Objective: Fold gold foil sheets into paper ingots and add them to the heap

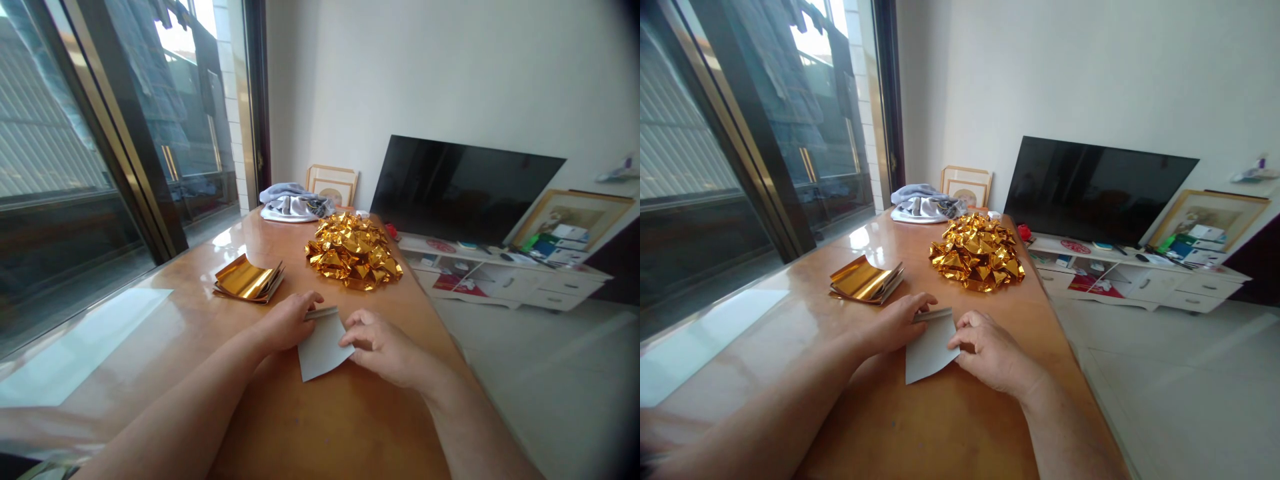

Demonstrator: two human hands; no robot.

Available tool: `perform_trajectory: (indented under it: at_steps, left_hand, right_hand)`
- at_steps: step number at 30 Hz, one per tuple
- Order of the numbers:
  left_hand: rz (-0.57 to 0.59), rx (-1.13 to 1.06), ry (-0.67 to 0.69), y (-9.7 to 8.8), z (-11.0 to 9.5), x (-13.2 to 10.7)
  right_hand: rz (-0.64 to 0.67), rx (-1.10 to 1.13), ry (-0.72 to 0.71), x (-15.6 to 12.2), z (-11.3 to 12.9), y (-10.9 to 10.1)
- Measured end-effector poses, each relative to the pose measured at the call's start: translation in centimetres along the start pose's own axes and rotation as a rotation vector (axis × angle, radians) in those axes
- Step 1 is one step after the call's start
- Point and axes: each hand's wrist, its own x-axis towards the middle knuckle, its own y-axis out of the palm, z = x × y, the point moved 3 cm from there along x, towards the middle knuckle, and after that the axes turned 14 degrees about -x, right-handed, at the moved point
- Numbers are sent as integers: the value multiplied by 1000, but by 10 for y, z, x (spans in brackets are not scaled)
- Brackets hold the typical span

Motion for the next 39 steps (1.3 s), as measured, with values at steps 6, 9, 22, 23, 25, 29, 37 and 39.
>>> perform_trajectory:
  at_steps: [6,9,22,23,25,29,37,39]
  left_hand:
    - [-62,226,118,-10,-13,0]
    - [-18,254,127,-13,-20,-1]
    - [184,139,77,-4,-32,-8]
    - [194,126,67,-4,-32,-8]
    - [199,87,63,-6,-33,-10]
    - [159,1,80,-11,-34,-12]
    - [101,-69,56,-22,-52,-17]
    - [103,-64,27,-22,-53,-17]
  right_hand:
    - [37,-60,4,2,3,8]
    - [31,-70,-3,3,4,9]
    - [71,57,58,1,-6,7]
    - [74,72,67,2,-7,8]
    - [60,95,89,4,-10,9]
    - [28,103,88,10,-13,12]
    - [-42,133,139,17,-15,19]
    - [-43,166,173,18,-18,21]
